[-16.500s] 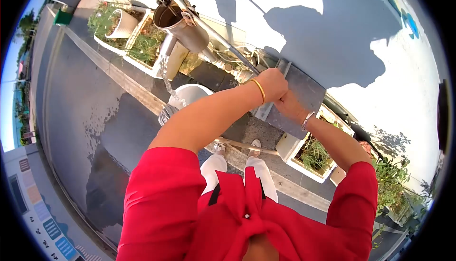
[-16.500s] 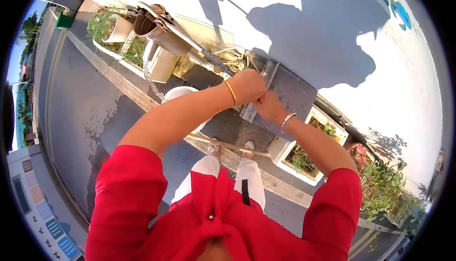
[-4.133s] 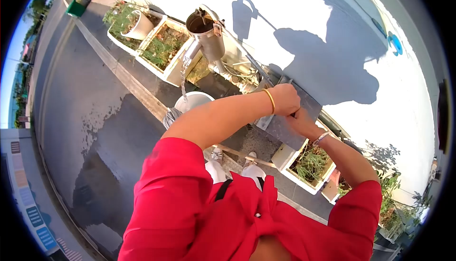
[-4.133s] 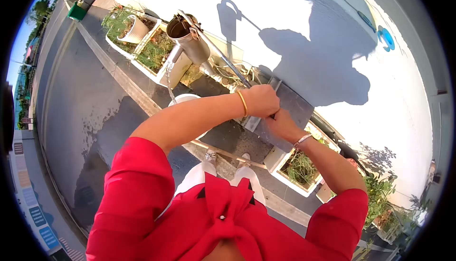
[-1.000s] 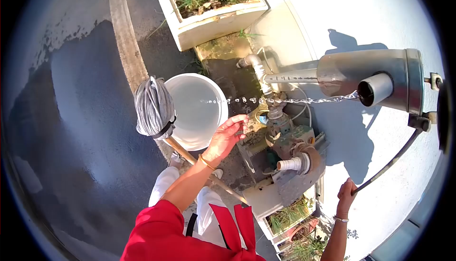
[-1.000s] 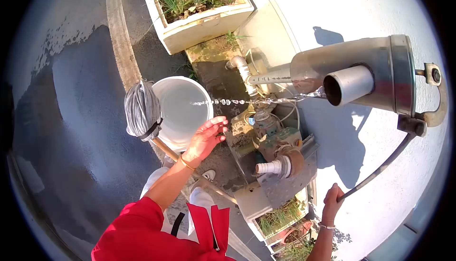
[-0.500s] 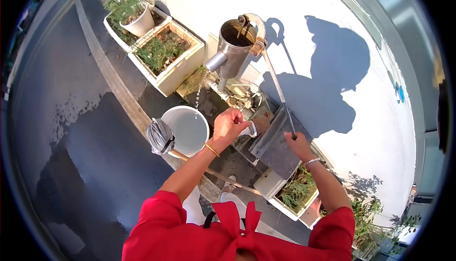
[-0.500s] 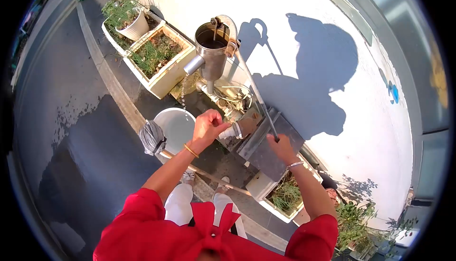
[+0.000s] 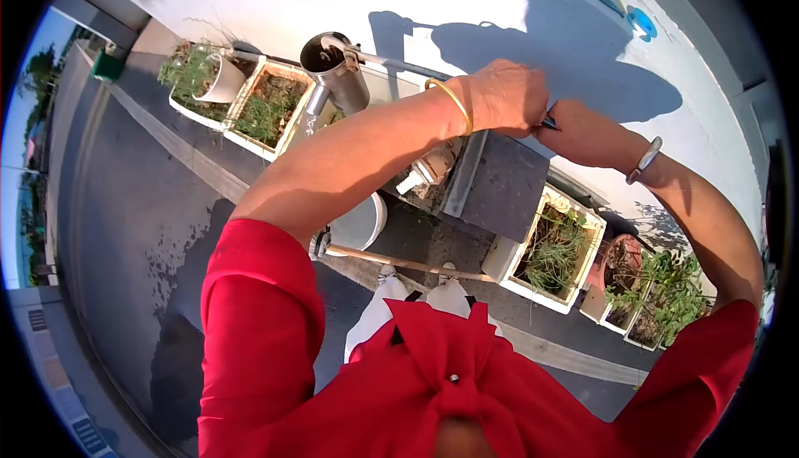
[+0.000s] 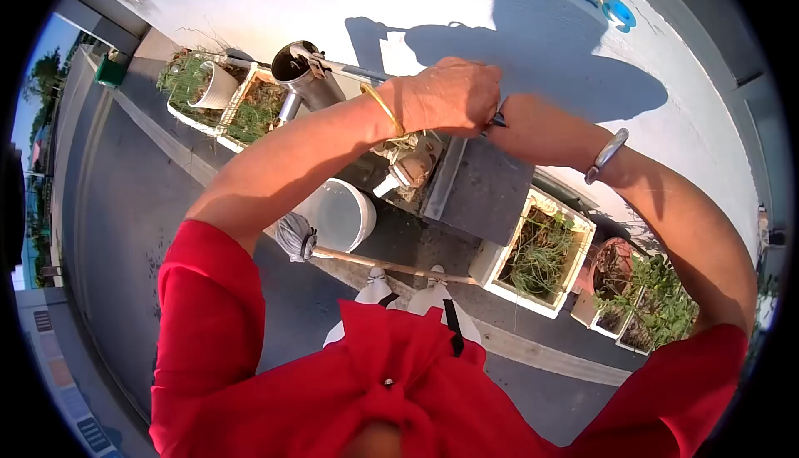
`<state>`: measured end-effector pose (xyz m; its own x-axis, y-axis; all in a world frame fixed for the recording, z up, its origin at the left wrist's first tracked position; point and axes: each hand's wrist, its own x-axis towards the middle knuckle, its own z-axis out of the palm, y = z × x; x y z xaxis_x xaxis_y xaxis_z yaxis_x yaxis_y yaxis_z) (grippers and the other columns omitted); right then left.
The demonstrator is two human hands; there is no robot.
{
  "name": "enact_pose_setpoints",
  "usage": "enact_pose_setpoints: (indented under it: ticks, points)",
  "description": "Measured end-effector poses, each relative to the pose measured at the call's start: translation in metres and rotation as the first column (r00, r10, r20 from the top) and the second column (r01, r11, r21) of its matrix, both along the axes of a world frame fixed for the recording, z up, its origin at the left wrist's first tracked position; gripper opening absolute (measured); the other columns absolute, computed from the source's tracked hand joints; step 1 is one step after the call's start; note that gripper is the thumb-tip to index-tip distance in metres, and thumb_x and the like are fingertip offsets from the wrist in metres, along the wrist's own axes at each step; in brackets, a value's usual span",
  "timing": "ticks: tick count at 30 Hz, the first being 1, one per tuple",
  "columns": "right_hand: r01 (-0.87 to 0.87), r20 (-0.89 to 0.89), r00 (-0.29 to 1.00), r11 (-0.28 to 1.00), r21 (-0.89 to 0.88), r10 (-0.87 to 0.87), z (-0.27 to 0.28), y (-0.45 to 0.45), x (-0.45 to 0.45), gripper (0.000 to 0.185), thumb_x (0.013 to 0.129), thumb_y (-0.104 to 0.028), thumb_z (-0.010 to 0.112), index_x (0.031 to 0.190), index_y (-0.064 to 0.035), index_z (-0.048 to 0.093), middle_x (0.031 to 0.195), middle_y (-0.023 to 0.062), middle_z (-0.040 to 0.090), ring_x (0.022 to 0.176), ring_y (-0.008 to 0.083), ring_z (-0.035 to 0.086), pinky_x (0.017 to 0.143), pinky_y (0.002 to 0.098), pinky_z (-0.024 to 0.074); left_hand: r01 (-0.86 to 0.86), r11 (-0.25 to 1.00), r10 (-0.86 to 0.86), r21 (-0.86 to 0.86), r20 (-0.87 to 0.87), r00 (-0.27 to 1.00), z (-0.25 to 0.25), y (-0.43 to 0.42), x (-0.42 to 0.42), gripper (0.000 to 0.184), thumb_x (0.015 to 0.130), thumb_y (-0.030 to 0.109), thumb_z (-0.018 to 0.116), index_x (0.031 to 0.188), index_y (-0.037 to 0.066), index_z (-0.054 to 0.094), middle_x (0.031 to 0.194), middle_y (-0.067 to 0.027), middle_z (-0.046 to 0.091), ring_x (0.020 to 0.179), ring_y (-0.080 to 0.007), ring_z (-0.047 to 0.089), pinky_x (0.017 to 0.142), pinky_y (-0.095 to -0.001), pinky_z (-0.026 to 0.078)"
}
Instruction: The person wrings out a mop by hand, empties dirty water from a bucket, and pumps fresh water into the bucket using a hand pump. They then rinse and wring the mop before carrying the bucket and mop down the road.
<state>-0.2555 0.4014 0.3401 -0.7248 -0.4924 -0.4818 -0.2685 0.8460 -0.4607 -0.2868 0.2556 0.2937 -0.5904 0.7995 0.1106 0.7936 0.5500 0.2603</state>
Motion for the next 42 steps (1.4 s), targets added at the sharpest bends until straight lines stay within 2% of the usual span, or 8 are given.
enact_pose_setpoints:
  ticks: [2, 5, 10, 14, 23, 31, 38, 42]
  points:
    - [0.001, -0.064, 0.998, 0.999, -0.053, -0.004, -0.017, 0.007, -0.006, 0.024, 0.076, -0.014, 0.049, 0.078, 0.0089, 0.055, 0.06, 0.0164, 0.055, 0.054, 0.0197, 0.052, 0.055, 0.0348, 0.0413, -0.009, 0.999, 0.017, -0.049, 0.166, 0.986, -0.019, 0.006, -0.005, 0.01, 0.066, 0.014, 0.058, 0.066, 0.005, 0.062, 0.07, -0.0152, 0.06, 0.066, -0.0323, 0.058, 0.059, -0.0384, 0.048]
    - [0.016, -0.014, 1.0, 1.0, 0.013, -0.016, -0.034, 0.016, -0.024, 0.026, 0.076, -0.016, 0.051, 0.077, 0.0093, 0.056, 0.062, 0.0217, 0.056, 0.057, 0.0283, 0.056, 0.059, 0.0365, 0.0444, -0.004, 0.981, 0.03, 0.192, -0.132, 0.991, -0.041, 0.015, -0.011, 0.011, 0.064, 0.012, 0.057, 0.059, 0.004, 0.061, 0.056, -0.0136, 0.057, 0.053, -0.0331, 0.057, 0.051, -0.039, 0.047]
    - [0.0, -0.049, 0.999, 0.937, -0.35, -0.018, -0.096, 0.033, -0.041, 0.018, 0.073, -0.011, 0.053, 0.072, 0.0066, 0.057, 0.062, 0.0217, 0.055, 0.056, 0.0348, 0.054, 0.057, 0.0373, 0.0441, -0.057, 0.998, 0.06, -0.034, 0.09, 0.994, -0.062, 0.026, -0.023, 0.011, 0.065, 0.012, 0.056, 0.057, 0.005, 0.06, 0.057, -0.0134, 0.056, 0.056, -0.0294, 0.058, 0.052, -0.037, 0.048]
    - [-0.069, -0.025, 0.998, 0.963, -0.261, 0.065, -0.152, 0.041, -0.056, 0.017, 0.074, -0.012, 0.054, 0.069, 0.0038, 0.057, 0.063, 0.021, 0.055, 0.059, 0.0373, 0.053, 0.057, 0.0378, 0.0445, -0.056, 0.996, 0.061, -0.076, 0.06, 0.996, -0.1, 0.029, -0.03, 0.01, 0.065, 0.012, 0.057, 0.058, 0.006, 0.06, 0.058, -0.0114, 0.057, 0.057, -0.027, 0.059, 0.052, -0.0352, 0.047]
    - [-0.176, -0.253, 0.968, 0.712, -0.68, -0.002, -0.333, -0.005, -0.044, 0.014, 0.073, -0.013, 0.056, 0.074, 0.0005, 0.058, 0.066, 0.0192, 0.056, 0.061, 0.0367, 0.054, 0.056, 0.0388, 0.0444, -0.098, 0.902, 0.133, -0.421, 0.056, 0.99, -0.197, 0.001, -0.023, 0.009, 0.066, 0.014, 0.06, 0.067, 0.006, 0.064, 0.074, -0.0117, 0.06, 0.067, -0.0213, 0.061, 0.055, -0.0297, 0.048]
    - [0.138, -0.071, 0.982, 0.922, -0.361, -0.175, -0.215, 0.01, -0.006, 0.024, 0.076, -0.02, 0.056, 0.079, 0.0034, 0.058, 0.07, 0.0213, 0.059, 0.063, 0.0361, 0.056, 0.061, 0.039, 0.0448, -0.051, 0.947, 0.078, -0.318, 0.071, 0.994, -0.135, 0.013, 0.0, 0.011, 0.066, 0.015, 0.061, 0.069, 0.006, 0.066, 0.077, -0.012, 0.059, 0.067, -0.0246, 0.06, 0.057, -0.0342, 0.049]
    - [-0.008, 0.031, 1.0, 0.992, 0.123, 0.004, -0.036, 0.016, -0.015, 0.034, 0.079, -0.027, 0.048, 0.074, 0.0057, 0.057, 0.063, 0.0185, 0.057, 0.052, 0.0285, 0.054, 0.055, 0.0382, 0.0437, -0.209, 0.968, 0.211, 0.141, 0.001, 0.977, -0.033, 0.012, 0.007, 0.034, 0.062, 0.014, 0.067, 0.088, 0.003, 0.046, 0.085, -0.0152, 0.057, 0.067, -0.0321, 0.059, 0.056, -0.0387, 0.048]
    - [0.098, 0.03, 0.995, 0.985, -0.141, -0.094, -0.099, 0.024, -0.01, 0.031, 0.079, -0.025, 0.05, 0.081, 0.0059, 0.057, 0.072, 0.0194, 0.06, 0.063, 0.0294, 0.057, 0.062, 0.0394, 0.045, -0.099, 0.993, 0.107, -0.065, 0.126, 0.986, -0.046, 0.019, 0.006, 0.036, 0.065, 0.004, 0.062, 0.096, 0.001, 0.043, 0.087, -0.0183, 0.059, 0.069, -0.0338, 0.06, 0.059, -0.0398, 0.048]
